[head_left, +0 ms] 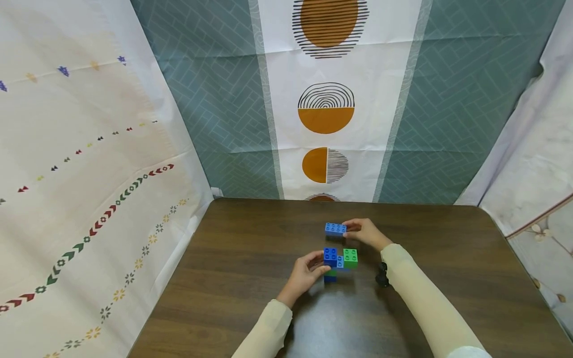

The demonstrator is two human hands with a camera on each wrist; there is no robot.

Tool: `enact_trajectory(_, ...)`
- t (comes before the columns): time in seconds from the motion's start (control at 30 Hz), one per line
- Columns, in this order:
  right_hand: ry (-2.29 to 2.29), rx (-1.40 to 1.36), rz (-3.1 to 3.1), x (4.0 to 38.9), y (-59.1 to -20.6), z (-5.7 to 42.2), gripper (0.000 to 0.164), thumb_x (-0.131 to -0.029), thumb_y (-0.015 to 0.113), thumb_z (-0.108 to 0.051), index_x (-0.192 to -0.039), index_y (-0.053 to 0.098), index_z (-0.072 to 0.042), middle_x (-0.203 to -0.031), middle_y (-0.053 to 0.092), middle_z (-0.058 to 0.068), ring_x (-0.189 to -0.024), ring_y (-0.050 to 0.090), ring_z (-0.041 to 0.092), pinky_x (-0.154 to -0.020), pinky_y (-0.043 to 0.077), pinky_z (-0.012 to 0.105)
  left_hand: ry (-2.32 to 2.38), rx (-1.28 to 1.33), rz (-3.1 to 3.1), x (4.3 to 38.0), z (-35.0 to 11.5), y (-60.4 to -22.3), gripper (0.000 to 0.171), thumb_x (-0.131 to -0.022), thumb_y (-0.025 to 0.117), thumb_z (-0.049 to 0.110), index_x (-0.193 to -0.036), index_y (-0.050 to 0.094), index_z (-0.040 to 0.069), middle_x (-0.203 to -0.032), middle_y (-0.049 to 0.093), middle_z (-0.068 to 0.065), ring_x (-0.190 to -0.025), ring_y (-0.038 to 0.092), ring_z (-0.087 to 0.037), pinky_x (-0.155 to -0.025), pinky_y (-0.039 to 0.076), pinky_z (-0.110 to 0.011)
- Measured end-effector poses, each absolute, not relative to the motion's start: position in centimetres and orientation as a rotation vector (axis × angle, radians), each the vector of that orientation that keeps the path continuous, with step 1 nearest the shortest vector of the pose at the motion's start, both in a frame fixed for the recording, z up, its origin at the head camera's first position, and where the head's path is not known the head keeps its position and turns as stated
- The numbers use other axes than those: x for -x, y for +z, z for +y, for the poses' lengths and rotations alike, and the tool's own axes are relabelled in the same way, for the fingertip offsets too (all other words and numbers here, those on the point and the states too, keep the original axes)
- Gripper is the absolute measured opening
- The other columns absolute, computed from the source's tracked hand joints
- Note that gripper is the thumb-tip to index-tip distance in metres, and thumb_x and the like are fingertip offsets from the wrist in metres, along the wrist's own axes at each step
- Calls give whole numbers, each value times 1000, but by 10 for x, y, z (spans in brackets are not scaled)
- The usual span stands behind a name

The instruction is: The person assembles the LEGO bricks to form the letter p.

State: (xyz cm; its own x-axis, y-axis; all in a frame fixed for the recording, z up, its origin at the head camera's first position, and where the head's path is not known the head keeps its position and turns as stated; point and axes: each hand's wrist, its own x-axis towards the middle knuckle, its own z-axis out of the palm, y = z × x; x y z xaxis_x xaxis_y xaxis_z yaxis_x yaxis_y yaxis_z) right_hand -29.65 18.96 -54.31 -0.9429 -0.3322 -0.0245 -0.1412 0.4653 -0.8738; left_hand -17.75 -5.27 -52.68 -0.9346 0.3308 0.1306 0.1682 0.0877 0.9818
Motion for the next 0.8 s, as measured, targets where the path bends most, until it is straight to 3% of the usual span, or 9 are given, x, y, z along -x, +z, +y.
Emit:
enact_trajectory(0.5, -1474, 557, 2513, 286, -513, 199, 46, -89, 71, -27, -124, 60, 1, -110, 67, 15, -95, 64, 24, -83, 56, 41, 1953, -496, 2248, 176, -52, -526, 33, -88, 67, 0, -120, 60, -7, -114, 65, -21, -108, 62, -33, -91, 52, -29)
enact_trajectory(0.8, -1511, 572, 2475, 273, -493, 197, 45, -89, 71, -20, -126, 59, 1, -115, 65, 18, -98, 63, 27, -88, 55, 41, 1960, -514, 2250, 176, -51, -525, 33, -88, 66, -1, -120, 60, -7, -113, 65, -22, -108, 62, -32, -90, 53, -29)
